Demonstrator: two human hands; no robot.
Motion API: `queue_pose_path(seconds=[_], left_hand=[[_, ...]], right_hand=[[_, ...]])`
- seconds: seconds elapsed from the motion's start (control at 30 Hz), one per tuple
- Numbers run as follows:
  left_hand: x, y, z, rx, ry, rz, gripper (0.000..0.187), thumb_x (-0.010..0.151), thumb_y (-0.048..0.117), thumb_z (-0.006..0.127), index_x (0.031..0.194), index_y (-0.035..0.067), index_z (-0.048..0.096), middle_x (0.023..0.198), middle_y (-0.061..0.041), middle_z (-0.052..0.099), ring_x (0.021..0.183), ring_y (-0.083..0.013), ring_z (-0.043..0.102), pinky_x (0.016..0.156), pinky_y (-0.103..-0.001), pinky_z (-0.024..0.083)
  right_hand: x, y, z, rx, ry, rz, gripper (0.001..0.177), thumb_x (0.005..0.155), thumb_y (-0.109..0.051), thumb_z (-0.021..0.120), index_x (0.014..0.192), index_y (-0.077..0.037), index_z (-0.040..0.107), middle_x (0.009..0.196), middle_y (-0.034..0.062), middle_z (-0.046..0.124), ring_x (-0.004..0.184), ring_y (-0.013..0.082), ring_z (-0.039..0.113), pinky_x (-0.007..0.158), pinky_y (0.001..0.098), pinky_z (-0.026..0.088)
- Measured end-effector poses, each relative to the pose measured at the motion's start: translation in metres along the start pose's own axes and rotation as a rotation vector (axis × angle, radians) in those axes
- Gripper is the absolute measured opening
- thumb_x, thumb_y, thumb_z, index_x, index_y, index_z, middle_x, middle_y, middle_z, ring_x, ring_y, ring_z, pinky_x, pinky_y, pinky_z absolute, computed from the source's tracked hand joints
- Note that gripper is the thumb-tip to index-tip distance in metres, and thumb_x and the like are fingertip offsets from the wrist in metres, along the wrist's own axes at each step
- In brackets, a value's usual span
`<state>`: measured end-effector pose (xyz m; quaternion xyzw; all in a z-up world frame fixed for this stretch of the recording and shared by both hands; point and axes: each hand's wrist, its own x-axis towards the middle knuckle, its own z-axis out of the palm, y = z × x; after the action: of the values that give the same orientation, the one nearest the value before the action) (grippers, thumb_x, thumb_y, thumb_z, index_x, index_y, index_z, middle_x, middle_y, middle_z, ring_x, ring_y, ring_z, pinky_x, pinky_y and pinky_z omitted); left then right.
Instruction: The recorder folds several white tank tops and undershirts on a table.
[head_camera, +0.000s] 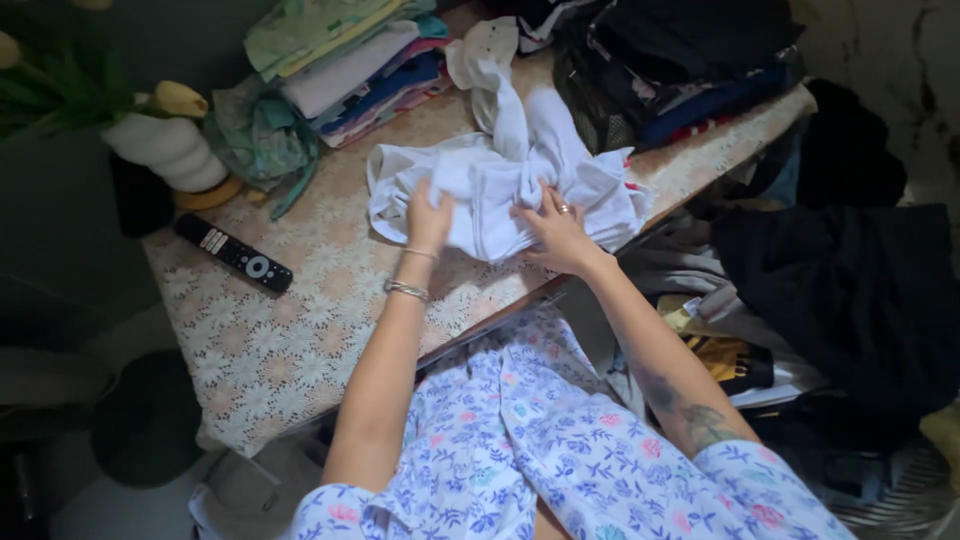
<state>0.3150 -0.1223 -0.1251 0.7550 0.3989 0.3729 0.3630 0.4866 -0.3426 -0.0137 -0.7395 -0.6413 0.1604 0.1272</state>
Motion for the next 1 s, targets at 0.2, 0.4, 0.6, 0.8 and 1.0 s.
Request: queue_pose_path(seconds=[0.2, 0.4, 0.6, 0.8, 1.0], left_hand=[[0.013, 0.180, -0.127, -1.056, -0.328, -0.172, 0.030, 0.097, 0.004, 0.063, 0.127, -0.001, 0.063, 0.103, -0.007, 0.070, 0.080, -0.0137, 0.068, 0.070, -0.029, 0.058], [-0.001, 0.224, -0.137, -1.340, -0.569, -0.168, 0.034, 0.097, 0.008, 0.063, 0.130, -0.004, 0.062, 0.113, -0.011, 0.071, 0.097, -0.0161, 0.072, 0.084, -0.029, 0.060], [0.005, 0.202, -0.124, -0.765, -0.412, -0.095, 0.045, 0.098, 0.014, 0.069, 0.139, 0.000, 0.057, 0.126, -0.011, 0.067, 0.113, -0.0172, 0.066, 0.098, -0.030, 0.056], [-0.006, 0.141, -0.110, 0.254, 0.078, 0.220, 0.058, 0.084, 0.015, 0.075, 0.138, 0.004, 0.054, 0.127, -0.018, 0.065, 0.115, -0.0344, 0.062, 0.098, -0.047, 0.048], [-0.045, 0.060, 0.016, 0.110, -0.443, -0.253, 0.043, 0.093, 0.020, 0.065, 0.134, 0.009, 0.053, 0.132, -0.022, 0.060, 0.124, -0.0383, 0.060, 0.112, -0.048, 0.048]], right_hand=[[0.008, 0.010, -0.003, 0.119, 0.006, 0.022, 0.076, 0.080, -0.045, 0.081, 0.145, -0.017, 0.051, 0.164, 0.0313, 0.012, 0.152, 0.0457, 0.016, 0.115, 0.0647, 0.022], [0.013, -0.013, -0.049, 1.453, 0.143, -0.090, 0.061, 0.099, -0.036, 0.074, 0.146, -0.005, 0.050, 0.144, 0.0163, 0.051, 0.131, 0.0233, 0.052, 0.108, 0.0370, 0.043], [0.019, -0.009, -0.082, 1.791, 0.283, -0.062, 0.053, 0.097, -0.015, 0.078, 0.141, -0.003, 0.051, 0.114, 0.0062, 0.070, 0.099, 0.0137, 0.069, 0.081, 0.0260, 0.058], [0.020, 0.045, -0.034, 0.848, 0.419, 0.043, 0.063, 0.089, -0.021, 0.081, 0.142, -0.009, 0.050, 0.125, 0.0222, 0.064, 0.113, 0.0314, 0.062, 0.091, 0.0437, 0.052], [0.017, -0.011, -0.042, -0.022, 0.232, 0.082, 0.081, 0.073, -0.022, 0.088, 0.145, -0.019, 0.051, 0.156, 0.0357, 0.025, 0.145, 0.0497, 0.024, 0.103, 0.0680, 0.028]])
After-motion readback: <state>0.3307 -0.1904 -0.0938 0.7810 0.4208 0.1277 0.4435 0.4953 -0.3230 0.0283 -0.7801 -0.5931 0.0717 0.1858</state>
